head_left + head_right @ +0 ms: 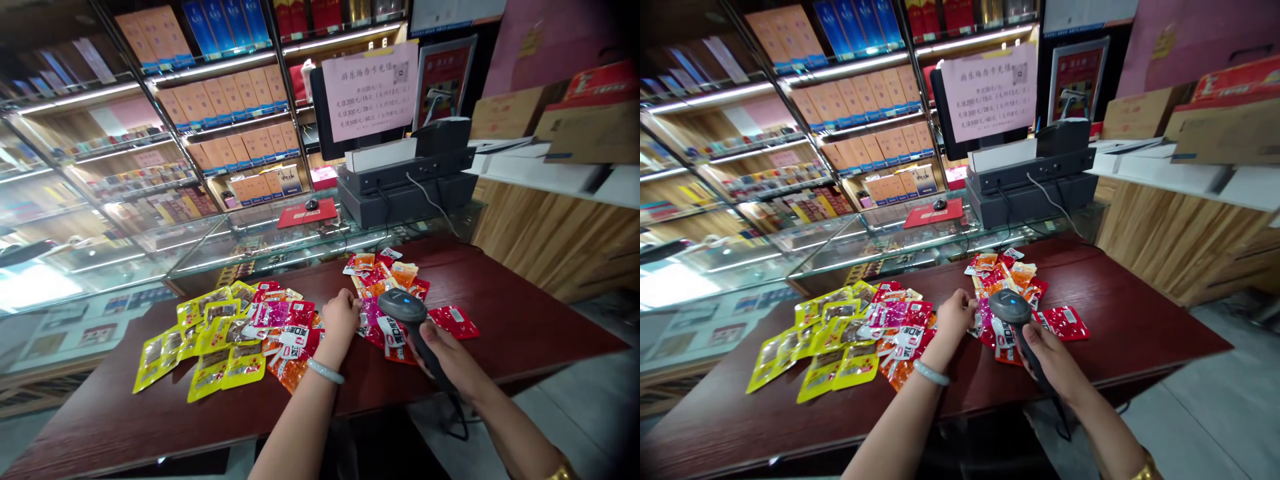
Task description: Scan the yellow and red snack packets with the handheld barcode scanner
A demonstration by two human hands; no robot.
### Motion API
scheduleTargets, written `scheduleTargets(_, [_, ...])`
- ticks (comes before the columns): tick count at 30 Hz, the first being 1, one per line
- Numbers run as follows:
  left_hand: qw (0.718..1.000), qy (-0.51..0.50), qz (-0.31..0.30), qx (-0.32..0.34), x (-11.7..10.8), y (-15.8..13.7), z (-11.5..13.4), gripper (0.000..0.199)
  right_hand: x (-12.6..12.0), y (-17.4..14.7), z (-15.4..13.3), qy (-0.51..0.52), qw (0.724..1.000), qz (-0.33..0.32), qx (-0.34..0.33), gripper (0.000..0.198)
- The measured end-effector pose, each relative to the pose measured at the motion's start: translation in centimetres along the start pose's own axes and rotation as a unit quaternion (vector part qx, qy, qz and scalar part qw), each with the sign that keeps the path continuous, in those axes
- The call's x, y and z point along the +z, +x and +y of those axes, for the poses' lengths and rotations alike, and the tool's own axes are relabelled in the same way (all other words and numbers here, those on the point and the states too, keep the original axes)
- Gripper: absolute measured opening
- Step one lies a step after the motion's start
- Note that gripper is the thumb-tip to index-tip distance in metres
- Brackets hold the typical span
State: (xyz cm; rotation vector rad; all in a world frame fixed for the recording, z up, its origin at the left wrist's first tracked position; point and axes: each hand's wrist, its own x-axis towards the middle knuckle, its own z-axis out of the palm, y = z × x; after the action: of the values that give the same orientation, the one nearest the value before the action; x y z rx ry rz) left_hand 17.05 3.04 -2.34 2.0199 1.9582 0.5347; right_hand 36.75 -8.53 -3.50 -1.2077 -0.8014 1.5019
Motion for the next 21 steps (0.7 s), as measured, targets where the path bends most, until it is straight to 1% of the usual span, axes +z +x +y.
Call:
scheduleTargets(3, [0.999,-0.048,0.017,-0.003,-0.2,0.3,-1.2,0.009,0.7,-0.2,-0.3,-0.015,1.0,0.002,0.001,0.054])
scheduleTargets(4, [0.997,-0.076,0.026,-0.006,-0.3,0.5,-1.7,0.008,0.9,-0.3,-0.4,-0.021,1.0,0.002,-0.002,0.054])
scheduleTargets(6, [0.984,-0.17,0.041,-0.024,-0.6,1.0,-2.6,0.009,1.3,-0.6,-0.5,-0.038,0.999,-0.012,-0.01,0.052])
scheduleTargets(8, [0.952,-0.296,0.048,-0.066,-0.9,1.2,-3.4,0.012,1.8,-0.7,-0.6,-0.065,0.996,-0.049,-0.022,0.052])
scheduleTargets(11, [0.879,-0.458,0.05,-0.127,-1.4,1.0,-4.2,0.022,2.9,-0.6,-0.6,-0.092,0.99,-0.101,-0.028,0.054])
scheduleTargets(13, [0.84,-0.524,0.052,-0.133,-1.8,0.4,-4.5,0.03,3.9,-0.4,-0.5,-0.096,0.988,-0.122,-0.017,0.054])
scheduleTargets(14, [0.828,-0.544,0.054,-0.127,-2.0,0.1,-4.7,0.032,4.4,-0.3,-0.4,-0.098,0.987,-0.13,-0.011,0.054])
scheduleTargets(15, [0.82,-0.556,0.057,-0.122,-2.1,-0.2,-4.9,0.034,4.8,-0.2,-0.3,-0.1,0.985,-0.139,-0.008,0.053])
scheduleTargets(17, [0.818,-0.559,0.073,-0.118,-2.3,-0.6,-5.2,0.033,5.7,0.0,-0.2,-0.103,0.982,-0.156,-0.012,0.05])
scheduleTargets(21, [0.83,-0.528,0.11,-0.144,-2.6,-0.7,-5.9,0.027,6.9,0.1,-0.1,-0.109,0.977,-0.181,-0.02,0.048])
